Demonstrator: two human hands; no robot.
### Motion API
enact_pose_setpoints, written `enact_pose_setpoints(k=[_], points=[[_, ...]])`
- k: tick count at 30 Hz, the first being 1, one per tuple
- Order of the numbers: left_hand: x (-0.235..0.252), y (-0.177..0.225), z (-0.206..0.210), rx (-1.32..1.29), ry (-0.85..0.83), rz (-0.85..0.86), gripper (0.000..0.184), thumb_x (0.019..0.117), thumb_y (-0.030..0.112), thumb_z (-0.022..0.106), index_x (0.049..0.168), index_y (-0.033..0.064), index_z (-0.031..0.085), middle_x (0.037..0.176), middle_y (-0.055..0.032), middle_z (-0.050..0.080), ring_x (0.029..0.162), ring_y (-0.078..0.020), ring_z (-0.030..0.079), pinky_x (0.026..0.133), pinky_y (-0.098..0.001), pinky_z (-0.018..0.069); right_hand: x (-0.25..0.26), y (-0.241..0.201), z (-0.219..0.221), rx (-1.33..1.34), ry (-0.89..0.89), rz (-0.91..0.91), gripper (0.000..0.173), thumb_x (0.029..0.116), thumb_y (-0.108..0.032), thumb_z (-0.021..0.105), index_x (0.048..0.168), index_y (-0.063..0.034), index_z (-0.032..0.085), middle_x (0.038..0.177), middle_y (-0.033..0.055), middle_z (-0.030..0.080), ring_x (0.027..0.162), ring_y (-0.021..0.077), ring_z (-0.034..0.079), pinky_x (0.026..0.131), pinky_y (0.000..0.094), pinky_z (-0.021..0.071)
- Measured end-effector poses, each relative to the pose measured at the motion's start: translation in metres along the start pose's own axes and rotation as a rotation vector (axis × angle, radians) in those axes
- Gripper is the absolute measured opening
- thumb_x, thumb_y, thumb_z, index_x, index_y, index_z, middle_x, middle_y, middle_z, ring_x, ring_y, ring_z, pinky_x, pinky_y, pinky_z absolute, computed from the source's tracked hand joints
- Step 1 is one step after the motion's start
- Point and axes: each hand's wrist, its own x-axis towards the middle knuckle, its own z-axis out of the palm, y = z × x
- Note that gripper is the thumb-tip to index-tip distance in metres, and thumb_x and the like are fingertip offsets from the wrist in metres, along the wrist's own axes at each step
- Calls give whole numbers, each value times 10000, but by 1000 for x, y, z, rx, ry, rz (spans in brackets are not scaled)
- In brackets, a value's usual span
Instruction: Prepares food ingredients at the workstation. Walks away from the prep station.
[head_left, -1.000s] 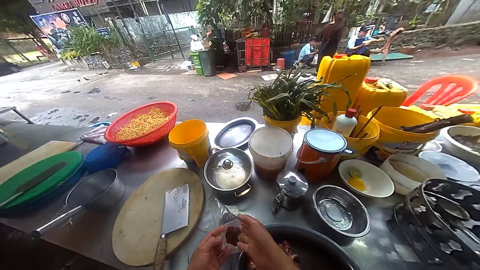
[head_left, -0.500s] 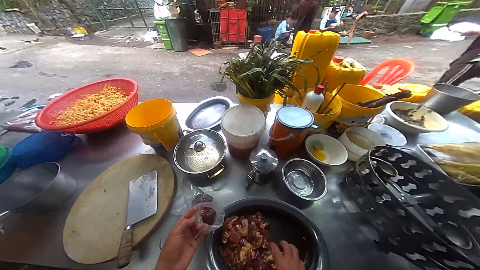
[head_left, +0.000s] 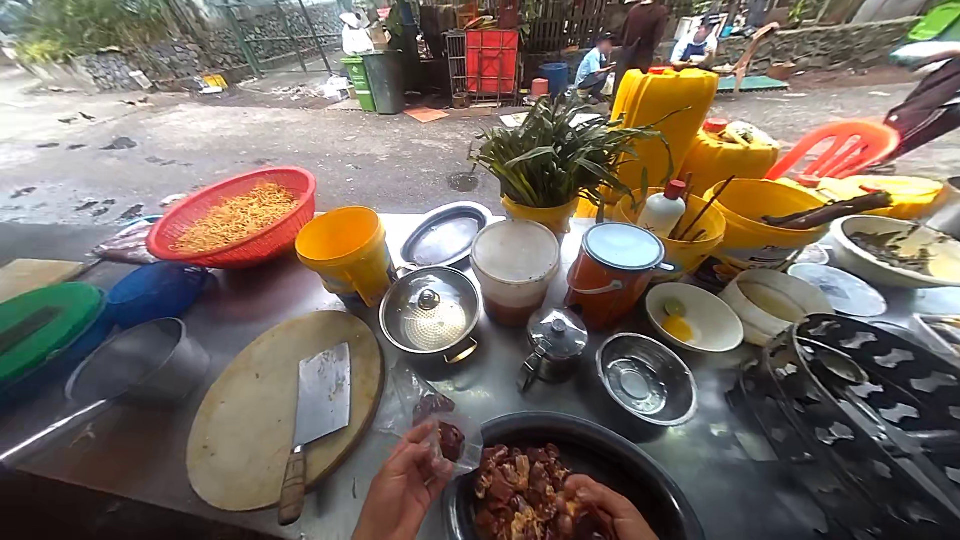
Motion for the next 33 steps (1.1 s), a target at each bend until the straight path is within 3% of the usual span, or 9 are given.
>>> enact_pose_setpoints(k=[6, 11, 16, 18, 20, 22, 26, 31, 33], points=[[-5, -1, -4, 18, -25, -4, 282, 1019, 45, 436, 1255, 77, 587, 805, -85, 656, 732, -233, 682, 774, -461, 610, 79, 30, 162, 147, 173, -203, 333, 1051, -227, 423, 893, -42, 651, 763, 80, 679, 672, 172, 645, 605, 340, 542], [-2, 7, -16, 2, -15, 37, 273, 1024, 51, 424, 1243, 95, 580, 793, -67, 655, 721, -219, 683, 763, -449, 612, 75, 14, 163, -534, -97, -315, 290, 960, -96, 497, 1045, -16, 762, 1139, 105, 749, 1095, 180, 692, 950, 392, 562], [-5, 5, -17, -38, 13, 35, 278, 1015, 38, 443, 1251, 77, 585, 770, -91, 644, 693, -240, 679, 730, -466, 615, 59, -40, 86, -1025, -61, -271, 237, 922, -148, 555, 1011, -92, 768, 946, 69, 758, 859, 190, 717, 776, 426, 587], [-5, 5, -11, -40, 17, 34, 273, 1019, 41, 432, 1248, 74, 578, 758, -83, 639, 678, -233, 676, 717, -458, 617, 49, -43, 51, -1507, -65, -165, 355, 898, -318, 704, 1228, -191, 741, 1158, 133, 727, 1059, 310, 696, 898, 572, 560], [-5, 5, -7, -32, 20, 32, 273, 1030, 51, 409, 1247, 83, 571, 741, -68, 632, 668, -224, 676, 715, -453, 618, 40, -17, 36, -1763, -60, -74, 811, 807, -477, 837, 1522, -260, 520, 1572, 269, 401, 1416, 504, 412, 1022, 737, 432], [-2, 4, -5, -32, 21, 21, 274, 1030, 52, 399, 1238, 95, 572, 732, -59, 630, 660, -217, 673, 714, -448, 617, 41, 19, 26, -1838, -13, -97, 887, 780, -450, 854, 1557, -271, 466, 1668, 262, 229, 1508, 564, 185, 1029, 828, 318], [2, 4, -3, -38, 24, 16, 262, 1024, 54, 411, 1221, 97, 578, 739, -64, 626, 666, -224, 670, 721, -456, 615, 48, 50, 11, -1814, 114, -359, 383, 855, -192, 723, 1234, -138, 727, 1326, 214, 617, 1299, 489, 515, 869, 640, 554], [3, 5, 0, -49, 19, 14, 266, 1014, 42, 424, 1228, 86, 576, 736, -78, 627, 662, -231, 674, 707, -456, 619, 36, 25, -17, -1332, 313, -192, 223, 857, -121, 688, 1061, -77, 764, 1033, 145, 724, 987, 306, 690, 862, 528, 559], [1, 5, -1, -49, 20, 11, 268, 1016, 42, 424, 1233, 88, 575, 733, -76, 625, 655, -226, 672, 706, -451, 621, 35, 15, -31, -828, 337, -48, 174, 835, -37, 686, 1005, -33, 723, 873, 114, 718, 745, 221, 668, 644, 423, 547]])
